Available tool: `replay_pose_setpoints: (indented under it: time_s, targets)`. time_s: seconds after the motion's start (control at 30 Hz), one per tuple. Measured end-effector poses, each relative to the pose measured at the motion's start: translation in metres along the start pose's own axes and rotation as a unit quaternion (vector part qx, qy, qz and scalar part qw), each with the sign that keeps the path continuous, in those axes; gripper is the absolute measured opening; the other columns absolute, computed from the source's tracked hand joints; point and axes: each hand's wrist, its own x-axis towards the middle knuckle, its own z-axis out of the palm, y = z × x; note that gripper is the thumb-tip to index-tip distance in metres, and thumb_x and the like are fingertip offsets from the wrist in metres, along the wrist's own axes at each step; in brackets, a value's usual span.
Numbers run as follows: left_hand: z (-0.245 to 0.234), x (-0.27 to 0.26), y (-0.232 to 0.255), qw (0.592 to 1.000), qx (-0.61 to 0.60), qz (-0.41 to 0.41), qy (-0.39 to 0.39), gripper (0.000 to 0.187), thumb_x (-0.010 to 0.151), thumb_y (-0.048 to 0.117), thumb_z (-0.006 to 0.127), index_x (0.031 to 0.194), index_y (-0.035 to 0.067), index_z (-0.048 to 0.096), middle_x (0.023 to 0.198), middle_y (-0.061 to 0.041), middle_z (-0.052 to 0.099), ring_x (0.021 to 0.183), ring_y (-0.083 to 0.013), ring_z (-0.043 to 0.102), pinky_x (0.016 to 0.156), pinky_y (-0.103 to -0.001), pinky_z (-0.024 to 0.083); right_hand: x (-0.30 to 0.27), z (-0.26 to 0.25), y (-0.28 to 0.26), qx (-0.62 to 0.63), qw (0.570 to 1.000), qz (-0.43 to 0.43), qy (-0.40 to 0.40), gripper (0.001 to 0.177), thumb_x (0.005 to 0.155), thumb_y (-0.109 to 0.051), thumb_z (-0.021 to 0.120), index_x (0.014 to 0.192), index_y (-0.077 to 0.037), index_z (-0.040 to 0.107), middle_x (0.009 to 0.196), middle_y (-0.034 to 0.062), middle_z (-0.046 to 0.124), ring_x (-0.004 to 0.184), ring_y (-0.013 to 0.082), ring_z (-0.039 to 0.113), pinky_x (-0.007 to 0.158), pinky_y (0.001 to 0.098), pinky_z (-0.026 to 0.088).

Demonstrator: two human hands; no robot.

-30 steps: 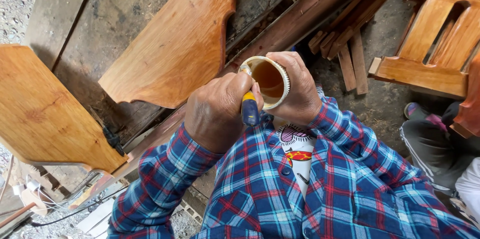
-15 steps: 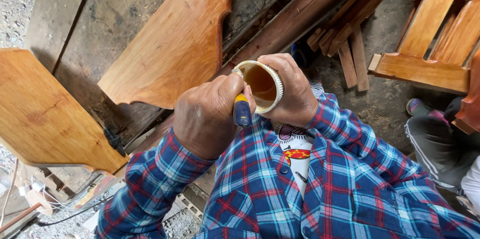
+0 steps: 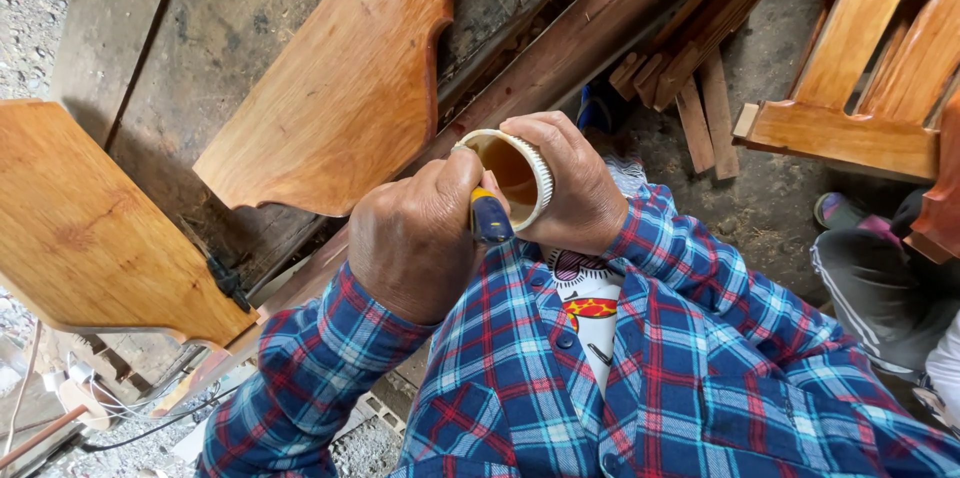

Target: The person applies a brown liquid finish to a curved wooden board using a paintbrush. They dip the brush into a small container to reload the finish and continue brushing the surface evenly.

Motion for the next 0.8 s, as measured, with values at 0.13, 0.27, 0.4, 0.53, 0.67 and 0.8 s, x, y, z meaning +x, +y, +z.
replay_pose_setpoints:
  time_s: [0.13, 0.27, 0.4, 0.53, 0.67, 0.8]
  targets:
    - [0.006, -0.001, 0.002, 1.000, 0.019, -0.011, 0.005, 0.018, 0.096, 0.020, 0.062, 0.084, 0.018, 0.050, 0.063, -0.003, 0.052, 0.055, -0.0244, 0.065, 0.055, -0.034, 0.052, -0.002, 0.000, 0.001, -0.010, 1.000, 0.006, -0.006, 0.076, 0.062, -0.015, 0.095, 0.127, -0.001, 0.058, 0.119, 0.0160, 0.062, 0.109, 0.0356, 0.065, 0.090, 0.0437, 0.056]
    - [0.001, 0.004, -0.002, 0.998, -0.059, -0.032, 0.000, 0.012, 0.094, 0.016, 0.066, 0.086, 0.016, 0.057, 0.065, -0.005, 0.058, 0.059, -0.0276, 0.068, 0.056, -0.036, 0.053, 0.001, -0.010, 0.002, -0.014, 1.000, 0.015, -0.016, 0.079, 0.060, -0.014, 0.093, 0.130, -0.002, 0.057, 0.119, 0.0159, 0.061, 0.109, 0.0349, 0.065, 0.088, 0.0438, 0.056]
    - [-0.011, -0.001, -0.008, 0.976, -0.189, -0.108, 0.016, 0.006, 0.096, 0.019, 0.069, 0.093, 0.016, 0.064, 0.070, -0.010, 0.064, 0.070, -0.0336, 0.071, 0.058, -0.035, 0.055, 0.005, -0.022, 0.008, -0.009, 1.000, 0.021, -0.005, 0.080, 0.061, -0.015, 0.092, 0.131, -0.001, 0.056, 0.119, 0.0156, 0.061, 0.110, 0.0321, 0.065, 0.087, 0.0412, 0.056]
    - [0.009, -0.023, -0.014, 0.924, -0.311, -0.192, 0.112, 0.008, 0.090, 0.016, 0.075, 0.098, 0.015, 0.077, 0.083, -0.011, 0.075, 0.081, -0.0283, 0.076, 0.065, -0.029, 0.057, 0.015, -0.029, 0.013, 0.008, 0.999, 0.037, 0.030, 0.087, 0.054, -0.016, 0.096, 0.131, -0.003, 0.059, 0.121, 0.0169, 0.064, 0.110, 0.0339, 0.067, 0.093, 0.0404, 0.053]
    - [0.016, -0.030, -0.003, 0.909, -0.333, -0.190, 0.165, 0.021, 0.088, 0.015, 0.076, 0.109, 0.012, 0.079, 0.096, -0.016, 0.078, 0.088, -0.0326, 0.077, 0.072, -0.034, 0.061, 0.024, -0.031, 0.019, 0.014, 0.997, 0.041, 0.063, 0.088, 0.054, -0.011, 0.096, 0.133, -0.005, 0.058, 0.118, 0.0161, 0.064, 0.107, 0.0314, 0.068, 0.093, 0.0399, 0.053]
    - [0.047, -0.037, 0.005, 0.878, -0.381, -0.160, 0.242, 0.029, 0.087, 0.010, 0.077, 0.115, 0.003, 0.077, 0.095, -0.024, 0.076, 0.088, -0.0380, 0.076, 0.074, -0.040, 0.060, 0.034, -0.027, 0.021, -0.006, 0.997, 0.016, 0.075, 0.085, 0.058, -0.013, 0.097, 0.133, -0.006, 0.058, 0.120, 0.0146, 0.064, 0.107, 0.0298, 0.067, 0.092, 0.0373, 0.053]
